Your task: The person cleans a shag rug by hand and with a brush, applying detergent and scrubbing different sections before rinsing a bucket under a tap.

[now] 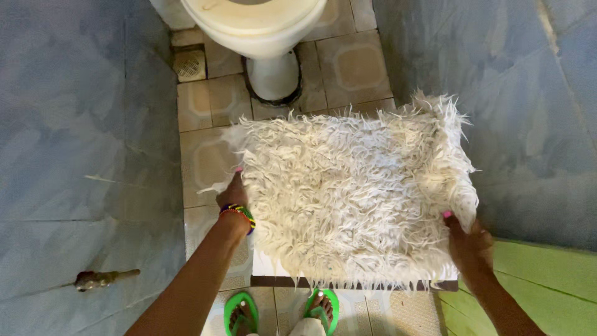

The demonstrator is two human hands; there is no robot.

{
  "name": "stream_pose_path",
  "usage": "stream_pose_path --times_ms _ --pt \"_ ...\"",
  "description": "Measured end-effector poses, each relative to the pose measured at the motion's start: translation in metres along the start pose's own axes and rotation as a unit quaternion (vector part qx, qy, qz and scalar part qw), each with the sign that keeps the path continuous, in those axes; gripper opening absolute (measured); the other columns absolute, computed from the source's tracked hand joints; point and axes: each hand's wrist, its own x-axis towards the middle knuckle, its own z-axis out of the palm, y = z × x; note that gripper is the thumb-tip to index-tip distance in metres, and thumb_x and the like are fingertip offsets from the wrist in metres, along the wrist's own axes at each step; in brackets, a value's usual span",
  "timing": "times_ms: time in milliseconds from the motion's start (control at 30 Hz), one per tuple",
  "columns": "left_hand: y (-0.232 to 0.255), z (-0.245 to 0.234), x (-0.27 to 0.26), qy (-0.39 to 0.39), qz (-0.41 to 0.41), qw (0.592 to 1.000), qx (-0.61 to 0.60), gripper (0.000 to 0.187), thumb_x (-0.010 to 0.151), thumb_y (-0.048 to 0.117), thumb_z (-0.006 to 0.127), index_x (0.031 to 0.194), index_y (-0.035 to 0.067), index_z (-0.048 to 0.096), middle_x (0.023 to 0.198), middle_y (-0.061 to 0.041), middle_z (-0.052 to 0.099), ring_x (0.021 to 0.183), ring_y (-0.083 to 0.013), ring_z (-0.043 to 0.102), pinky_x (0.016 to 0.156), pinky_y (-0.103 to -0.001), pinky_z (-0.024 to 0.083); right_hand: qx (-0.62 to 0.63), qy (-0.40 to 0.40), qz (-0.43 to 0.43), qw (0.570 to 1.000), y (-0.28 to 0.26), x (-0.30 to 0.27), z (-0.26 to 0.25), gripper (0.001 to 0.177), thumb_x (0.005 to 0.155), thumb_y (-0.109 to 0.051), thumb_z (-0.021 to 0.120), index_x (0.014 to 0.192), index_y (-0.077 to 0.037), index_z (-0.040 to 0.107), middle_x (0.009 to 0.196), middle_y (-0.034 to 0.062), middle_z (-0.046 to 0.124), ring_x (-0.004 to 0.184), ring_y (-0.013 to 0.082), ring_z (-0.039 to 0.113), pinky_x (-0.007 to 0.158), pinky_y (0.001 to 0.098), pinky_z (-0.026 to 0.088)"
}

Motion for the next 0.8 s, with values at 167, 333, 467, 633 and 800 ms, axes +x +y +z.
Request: stream_pose_path --times_ms 167,333,467,633,800 --pt "0.050 -0.053 -0.057 0.146 -0.140 0.919 -0.339 0.076 0.091 0.054 0.070 0.123 -0.014 0.064 0.122 -0.027 0.072 0.110 -0.0336 0.069 0.097 -0.044 0.051 -0.070 -0.044 -0.024 0.996 -0.031 -0.018 -0.077 0.055 0.106 -0.050 0.049 0.114 0.001 0.067 0.079 0.0172 0.072 0.053 0.0273 0.062 0.050 0.0435 0.060" --pt "0.087 -0.123 -0.172 0.126 -0.102 0.939 -0.304 0.070 0.092 0.051 0.067 0.131 -0.006 0.062 0.116 -0.022 0.074 0.106 -0.0338 0.071 0.095 -0.043 0.055 -0.247 -0.005 -0.072 0.966 -0.028 -0.012 -0.109 0.053 0.108 -0.050 0.046 0.129 -0.004 0.061 0.090 0.0177 0.075 0.064 0.0306 0.069 0.057 0.0448 0.064" --pt "0.086 -0.114 -0.218 0.060 -0.138 0.986 -0.069 0.074 0.088 0.033 0.067 0.147 -0.004 0.043 0.132 -0.029 0.056 0.117 -0.0403 0.059 0.100 -0.047 0.047 -0.308 0.116 -0.276 0.903 -0.006 -0.025 -0.061 0.078 0.097 -0.051 0.059 0.149 0.006 0.045 0.140 0.0360 0.054 0.119 0.0428 0.057 0.098 0.0517 0.048" --pt "0.102 -0.075 -0.237 0.193 0.093 0.977 0.007 0.071 0.093 0.035 0.058 0.151 0.000 0.036 0.146 -0.022 0.043 0.132 -0.0356 0.043 0.108 -0.051 0.032 -0.151 0.134 -0.429 0.880 -0.073 -0.100 0.039 0.061 0.104 -0.029 0.042 0.160 -0.007 0.034 0.169 0.0172 0.033 0.155 0.0282 0.029 0.123 0.0569 0.017" --pt "0.151 -0.045 -0.220 0.139 0.299 0.935 0.132 0.069 0.097 0.038 0.049 0.155 0.005 0.029 0.160 -0.015 0.029 0.146 -0.0308 0.027 0.116 -0.055 0.016 -0.151 0.107 -0.477 0.859 -0.153 -0.129 0.116 0.056 0.105 -0.028 0.036 0.159 -0.011 0.037 0.166 0.0137 0.031 0.155 0.0288 0.029 0.125 0.0548 0.017"
